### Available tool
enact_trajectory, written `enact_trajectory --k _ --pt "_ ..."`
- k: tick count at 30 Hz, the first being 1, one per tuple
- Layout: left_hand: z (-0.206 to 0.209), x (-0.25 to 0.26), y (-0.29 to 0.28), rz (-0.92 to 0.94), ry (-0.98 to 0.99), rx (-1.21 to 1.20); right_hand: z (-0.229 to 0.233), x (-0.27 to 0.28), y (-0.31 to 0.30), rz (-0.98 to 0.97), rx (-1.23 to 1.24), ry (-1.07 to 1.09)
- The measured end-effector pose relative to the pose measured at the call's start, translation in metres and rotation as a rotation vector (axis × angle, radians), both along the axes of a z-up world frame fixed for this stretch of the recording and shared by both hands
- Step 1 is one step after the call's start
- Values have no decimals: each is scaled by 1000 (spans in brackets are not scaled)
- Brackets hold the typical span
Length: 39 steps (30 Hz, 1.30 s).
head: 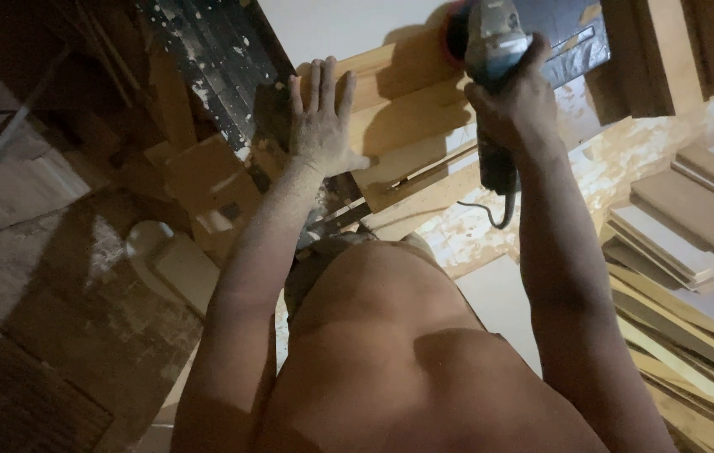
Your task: Sanding small wooden boards using a handheld orbital sander on a workbench.
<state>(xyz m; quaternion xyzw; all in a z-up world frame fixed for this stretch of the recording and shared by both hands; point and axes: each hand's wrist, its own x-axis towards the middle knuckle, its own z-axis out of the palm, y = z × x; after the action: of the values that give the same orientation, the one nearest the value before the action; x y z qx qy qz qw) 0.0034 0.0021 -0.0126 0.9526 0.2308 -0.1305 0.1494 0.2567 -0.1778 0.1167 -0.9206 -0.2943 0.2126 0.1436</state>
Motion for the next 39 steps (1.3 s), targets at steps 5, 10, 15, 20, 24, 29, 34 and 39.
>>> enact_trajectory --k 5,10,15,20,24,29,34,39 --pt "-1 -2 -3 16 -57 23 10 -32 -26 -22 10 2" --pt "9 -2 -3 16 -39 19 -6 -83 -31 4 -129 110" --pt "-20 -5 -4 -34 -108 227 8 -112 -14 50 -103 193" --pt "2 -2 -3 33 -62 18 -3 -77 -37 -39 -91 117" --pt "4 -4 -4 2 -57 42 -16 -39 -66 -48 -79 5" --pt "3 -2 -4 23 -69 38 7 -66 -78 -117 -98 107" --pt "14 1 -5 20 -1 17 28 -109 -78 -118 -111 219" --pt "10 -1 -6 25 -18 35 26 -105 -85 -140 -107 269"
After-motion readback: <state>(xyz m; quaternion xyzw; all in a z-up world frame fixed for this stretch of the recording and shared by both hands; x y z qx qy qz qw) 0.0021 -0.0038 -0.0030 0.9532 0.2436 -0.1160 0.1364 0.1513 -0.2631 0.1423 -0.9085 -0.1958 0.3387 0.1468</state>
